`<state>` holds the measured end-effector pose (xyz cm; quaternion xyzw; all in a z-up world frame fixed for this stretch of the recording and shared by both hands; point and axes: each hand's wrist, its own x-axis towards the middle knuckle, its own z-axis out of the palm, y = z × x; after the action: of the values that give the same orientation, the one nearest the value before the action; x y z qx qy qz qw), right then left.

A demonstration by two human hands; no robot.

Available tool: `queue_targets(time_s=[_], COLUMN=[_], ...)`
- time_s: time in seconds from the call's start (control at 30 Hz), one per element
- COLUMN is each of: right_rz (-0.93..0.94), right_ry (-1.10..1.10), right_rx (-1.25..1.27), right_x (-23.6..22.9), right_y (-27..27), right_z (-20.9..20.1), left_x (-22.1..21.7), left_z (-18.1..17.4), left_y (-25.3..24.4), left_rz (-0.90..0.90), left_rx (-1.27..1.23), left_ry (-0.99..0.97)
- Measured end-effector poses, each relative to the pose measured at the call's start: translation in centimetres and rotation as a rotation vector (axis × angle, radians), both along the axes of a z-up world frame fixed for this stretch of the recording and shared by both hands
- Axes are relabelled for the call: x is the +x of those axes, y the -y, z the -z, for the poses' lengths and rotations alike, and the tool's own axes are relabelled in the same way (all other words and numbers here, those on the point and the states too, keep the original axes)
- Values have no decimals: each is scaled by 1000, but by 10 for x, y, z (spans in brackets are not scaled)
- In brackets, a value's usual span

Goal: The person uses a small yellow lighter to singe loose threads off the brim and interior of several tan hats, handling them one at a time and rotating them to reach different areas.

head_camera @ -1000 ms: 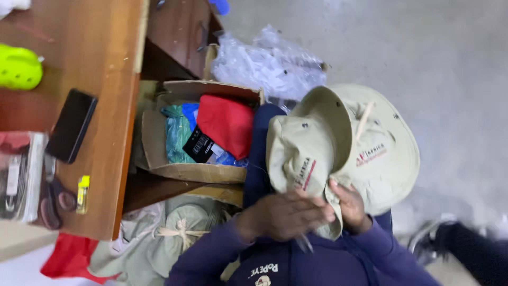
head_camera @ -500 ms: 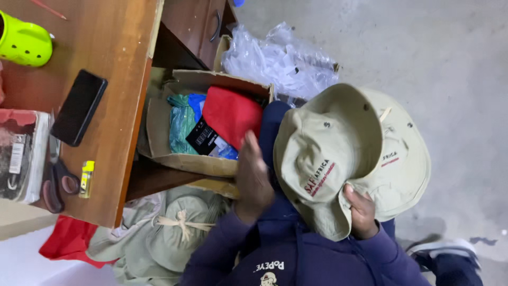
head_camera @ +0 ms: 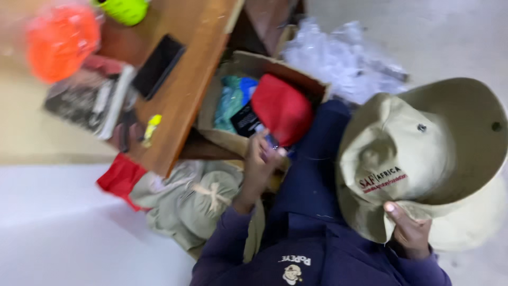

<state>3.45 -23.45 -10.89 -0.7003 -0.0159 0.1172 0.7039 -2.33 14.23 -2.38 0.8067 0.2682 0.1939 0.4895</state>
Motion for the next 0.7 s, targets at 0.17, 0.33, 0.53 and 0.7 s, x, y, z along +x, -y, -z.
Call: queue_targets(time_s=[0.17, 0.33, 0.53, 0.7], right_rz=[-141, 56, 134, 1], right_ry=[164, 56, -41, -39], right_rx=[-19, -30, 153, 118], right_x=[12, 15, 17, 21], right_y=[-6, -23, -31, -36], right_z=[19, -9, -47, -70], left_x=[-12, -1, -43, -55], left_z=[-54, -50, 11, -91], left_y=[-93, -197, -291, -210], left_rz=[-260, -448, -214, -549], left_rx=[456, 894, 1252, 1183], left_ry=[-34, -151, -113, -774])
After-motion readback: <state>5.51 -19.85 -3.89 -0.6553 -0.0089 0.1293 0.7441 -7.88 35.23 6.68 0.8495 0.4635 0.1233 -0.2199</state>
